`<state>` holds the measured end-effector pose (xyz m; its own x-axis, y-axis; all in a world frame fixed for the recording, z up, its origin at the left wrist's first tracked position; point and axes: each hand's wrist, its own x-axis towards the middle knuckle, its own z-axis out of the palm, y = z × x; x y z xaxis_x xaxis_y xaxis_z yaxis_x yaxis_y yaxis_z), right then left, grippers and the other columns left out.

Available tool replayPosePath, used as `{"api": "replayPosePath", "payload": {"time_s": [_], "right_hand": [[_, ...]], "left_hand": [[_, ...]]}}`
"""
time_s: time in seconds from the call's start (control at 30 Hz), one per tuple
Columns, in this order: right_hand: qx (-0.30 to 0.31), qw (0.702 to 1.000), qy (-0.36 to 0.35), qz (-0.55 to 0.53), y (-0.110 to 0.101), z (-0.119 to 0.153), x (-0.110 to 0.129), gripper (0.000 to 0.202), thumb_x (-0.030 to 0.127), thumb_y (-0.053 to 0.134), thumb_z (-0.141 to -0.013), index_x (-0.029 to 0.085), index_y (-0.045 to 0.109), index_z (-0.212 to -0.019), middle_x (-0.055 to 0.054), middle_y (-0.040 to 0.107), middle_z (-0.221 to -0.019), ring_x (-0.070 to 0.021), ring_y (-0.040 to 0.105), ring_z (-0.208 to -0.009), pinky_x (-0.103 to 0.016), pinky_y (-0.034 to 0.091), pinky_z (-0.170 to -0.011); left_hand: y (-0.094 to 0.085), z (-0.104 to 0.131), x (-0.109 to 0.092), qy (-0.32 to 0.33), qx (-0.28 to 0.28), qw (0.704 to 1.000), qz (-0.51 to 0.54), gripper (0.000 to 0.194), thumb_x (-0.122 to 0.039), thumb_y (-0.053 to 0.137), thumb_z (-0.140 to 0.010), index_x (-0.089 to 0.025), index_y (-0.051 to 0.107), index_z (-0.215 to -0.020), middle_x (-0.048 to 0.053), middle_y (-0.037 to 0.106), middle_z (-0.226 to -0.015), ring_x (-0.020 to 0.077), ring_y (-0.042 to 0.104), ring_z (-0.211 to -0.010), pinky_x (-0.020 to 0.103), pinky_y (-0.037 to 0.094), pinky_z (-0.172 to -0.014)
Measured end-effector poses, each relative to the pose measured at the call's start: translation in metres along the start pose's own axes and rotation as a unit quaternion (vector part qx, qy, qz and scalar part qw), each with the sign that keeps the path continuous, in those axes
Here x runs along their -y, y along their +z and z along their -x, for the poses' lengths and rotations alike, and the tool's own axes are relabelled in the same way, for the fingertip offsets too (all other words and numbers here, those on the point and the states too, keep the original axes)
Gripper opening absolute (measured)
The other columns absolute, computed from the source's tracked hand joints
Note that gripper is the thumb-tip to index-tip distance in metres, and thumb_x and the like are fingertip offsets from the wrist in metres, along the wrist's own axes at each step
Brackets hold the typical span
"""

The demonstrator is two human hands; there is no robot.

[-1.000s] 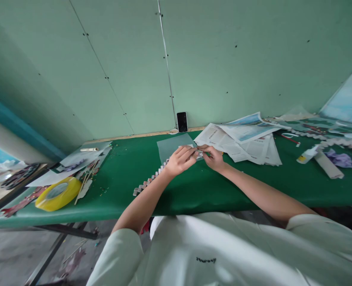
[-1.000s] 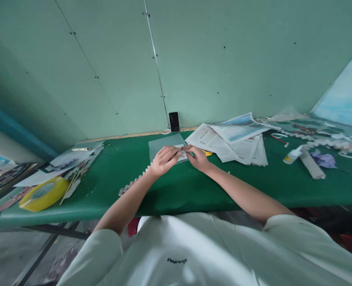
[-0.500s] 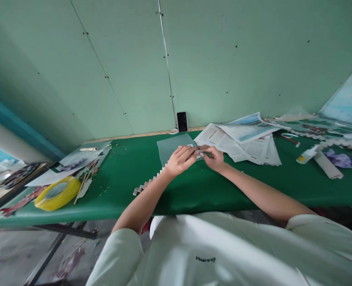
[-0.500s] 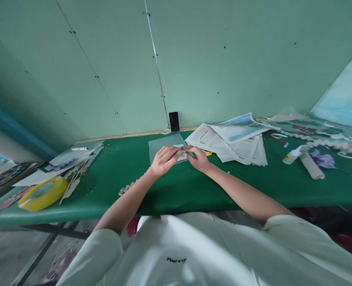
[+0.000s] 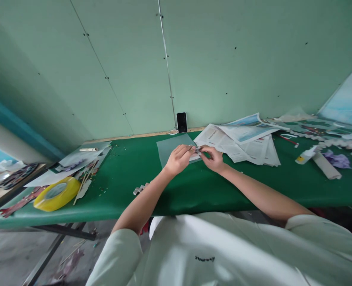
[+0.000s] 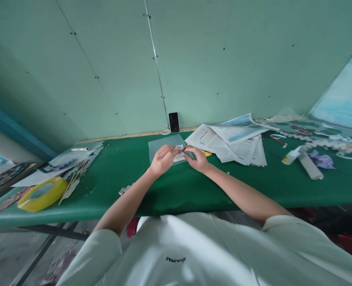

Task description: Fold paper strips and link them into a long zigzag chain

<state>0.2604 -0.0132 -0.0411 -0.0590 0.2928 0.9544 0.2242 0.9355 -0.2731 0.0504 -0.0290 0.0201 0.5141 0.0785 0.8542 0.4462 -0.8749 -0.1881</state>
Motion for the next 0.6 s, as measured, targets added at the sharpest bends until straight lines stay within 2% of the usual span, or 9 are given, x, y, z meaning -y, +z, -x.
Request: {"api": "replayPosePath", "payload": {"time_s": [0.07, 0.17, 0.37, 0.5, 0.6], "right_hand": [[0.005, 1.0, -0.007, 0.025, -0.001, -0.001, 0.0, 0.024, 0.022, 0.071, -0.098, 0.028, 0.067, -0.121, -0.009, 0.08, -0.111, -0.0259, 0.079, -0.098, -0.042, 0.067, -0.087], [0.014, 0.999, -0.019, 0.041, -0.002, -0.005, 0.003, 0.025, 0.021, 0.071, -0.098, 0.029, 0.068, -0.121, -0.007, 0.08, -0.108, -0.0255, 0.079, -0.094, -0.04, 0.067, -0.083], [0.032, 0.996, 0.004, 0.081, -0.004, -0.014, 0.014, 0.013, 0.034, 0.067, -0.102, 0.026, 0.071, -0.111, -0.008, 0.08, -0.097, -0.0228, 0.077, -0.078, -0.035, 0.067, -0.073], [0.058, 0.996, 0.016, 0.061, -0.004, -0.019, 0.021, 0.014, 0.037, 0.061, -0.105, 0.027, 0.069, -0.111, -0.009, 0.079, -0.099, -0.0238, 0.076, -0.083, -0.037, 0.066, -0.074], [0.076, 0.996, 0.034, 0.025, -0.003, -0.022, 0.025, 0.014, 0.036, 0.058, -0.106, 0.026, 0.066, -0.111, -0.011, 0.075, -0.109, -0.0245, 0.075, -0.092, -0.039, 0.065, -0.078]], "left_hand": [[0.003, 0.0, 0.002, -0.02, 0.003, 1.0, 0.019, 0.019, -0.024, 0.053, -0.108, -0.018, 0.066, -0.119, 0.012, 0.077, -0.102, 0.0218, 0.074, -0.095, 0.039, 0.061, -0.082], [0.005, 0.0, 0.002, -0.047, 0.009, 0.998, 0.048, 0.021, -0.026, 0.054, -0.107, -0.019, 0.068, -0.121, 0.013, 0.077, -0.109, 0.0211, 0.074, -0.096, 0.039, 0.062, -0.087], [0.003, -0.001, -0.005, -0.113, -0.022, 0.988, 0.103, 0.024, -0.027, 0.057, -0.107, -0.02, 0.07, -0.125, 0.013, 0.072, -0.123, 0.0208, 0.072, -0.112, 0.038, 0.061, -0.099], [0.002, -0.005, -0.01, -0.145, -0.024, 0.979, 0.143, 0.025, -0.029, 0.056, -0.107, -0.02, 0.073, -0.122, 0.013, 0.07, -0.125, 0.0209, 0.072, -0.113, 0.037, 0.062, -0.096], [0.001, -0.009, -0.011, -0.184, -0.03, 0.965, 0.186, 0.023, -0.032, 0.057, -0.107, -0.02, 0.077, -0.111, 0.011, 0.073, -0.115, 0.0196, 0.072, -0.105, 0.036, 0.062, -0.093]]}}
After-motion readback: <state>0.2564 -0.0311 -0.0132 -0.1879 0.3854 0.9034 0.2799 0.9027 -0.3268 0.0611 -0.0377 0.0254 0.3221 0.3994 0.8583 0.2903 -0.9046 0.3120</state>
